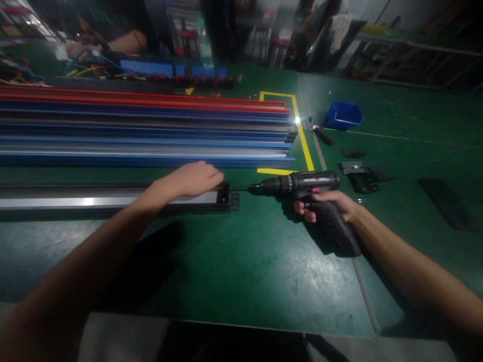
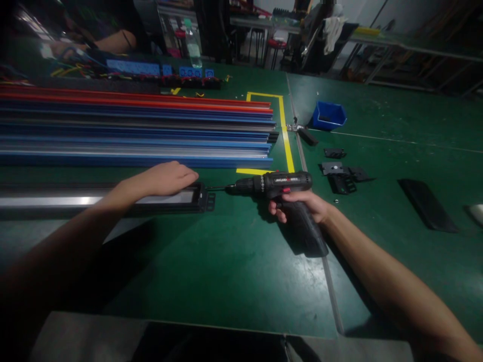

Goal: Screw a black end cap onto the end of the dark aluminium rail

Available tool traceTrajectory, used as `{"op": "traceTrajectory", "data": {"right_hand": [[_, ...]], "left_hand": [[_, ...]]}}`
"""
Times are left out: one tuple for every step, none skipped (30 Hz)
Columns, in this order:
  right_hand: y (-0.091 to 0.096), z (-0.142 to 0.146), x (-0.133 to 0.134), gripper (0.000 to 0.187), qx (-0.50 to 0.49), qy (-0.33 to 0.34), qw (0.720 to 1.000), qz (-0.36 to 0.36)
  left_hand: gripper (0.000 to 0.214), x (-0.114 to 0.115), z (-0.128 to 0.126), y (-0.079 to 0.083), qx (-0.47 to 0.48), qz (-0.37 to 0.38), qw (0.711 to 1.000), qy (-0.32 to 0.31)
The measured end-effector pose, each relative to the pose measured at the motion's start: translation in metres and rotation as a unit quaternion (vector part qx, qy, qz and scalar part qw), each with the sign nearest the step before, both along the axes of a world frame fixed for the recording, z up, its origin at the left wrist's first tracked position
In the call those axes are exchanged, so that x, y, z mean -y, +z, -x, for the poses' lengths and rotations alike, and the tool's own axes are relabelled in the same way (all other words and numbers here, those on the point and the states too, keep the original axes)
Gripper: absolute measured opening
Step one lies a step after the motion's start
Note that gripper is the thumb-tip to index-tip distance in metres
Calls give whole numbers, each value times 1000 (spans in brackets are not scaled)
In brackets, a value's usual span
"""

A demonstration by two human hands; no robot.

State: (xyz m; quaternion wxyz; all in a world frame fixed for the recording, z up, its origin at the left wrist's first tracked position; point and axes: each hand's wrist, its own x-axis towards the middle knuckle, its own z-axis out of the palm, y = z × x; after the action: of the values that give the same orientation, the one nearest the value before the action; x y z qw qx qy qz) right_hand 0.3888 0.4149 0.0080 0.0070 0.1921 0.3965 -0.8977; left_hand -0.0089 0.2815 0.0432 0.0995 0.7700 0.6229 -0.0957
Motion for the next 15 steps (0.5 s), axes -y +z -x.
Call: {"op": "traceTrajectory", "data": {"right_hand": [[-1,0,-1,33,-1,1,1000,-1],[-1,0,-1,32,-2,2,1000,-1],[-2,0,-2,32,-2,3,1000,0],[-2,0,-2,32,-1,4,1000,2],[-2,0,-2,32,1,5,1000,4],[-3,0,-3,33,1,6,1000,6],[-3,0,-3,33,1,7,1000,7],[-3,0,-3,34,1,7,1000,8],[-2,0,-3,34,0,6,1000,7],[-2,0,-3,34,-1,5,1000,4],[-2,0,-2,35,-3,4,1000,-1],[-2,0,-2,35,-5,4,1000,-5],[-2,1,-1,35,-7,3,1000,-8],[-2,1,-1,35,-10,1,1000,-12],[-2,1,0,34,-13,-2,1000,-14]], "left_hand": [[56,0,-1,1,1,3,1000,3],[56,0,-2,2,2,6,1000,5],[55,0,-2,2,2,7,1000,6],[54,1,-3,3,3,8,1000,6],[53,1,-3,3,4,8,1000,6],[52,1,-4,3,7,7,1000,7],[51,1,-4,4,11,6,1000,8],[50,1,-4,4,15,5,1000,9],[50,1,-4,4,18,6,1000,12],[50,1,-4,4,21,6,1000,13],[49,1,-3,3,23,6,1000,13],[49,1,-3,3,23,6,1000,12],[50,1,-2,2,21,5,1000,9],[50,1,-1,1,18,4,1000,5],[50,1,0,1,14,3,1000,2]]}}
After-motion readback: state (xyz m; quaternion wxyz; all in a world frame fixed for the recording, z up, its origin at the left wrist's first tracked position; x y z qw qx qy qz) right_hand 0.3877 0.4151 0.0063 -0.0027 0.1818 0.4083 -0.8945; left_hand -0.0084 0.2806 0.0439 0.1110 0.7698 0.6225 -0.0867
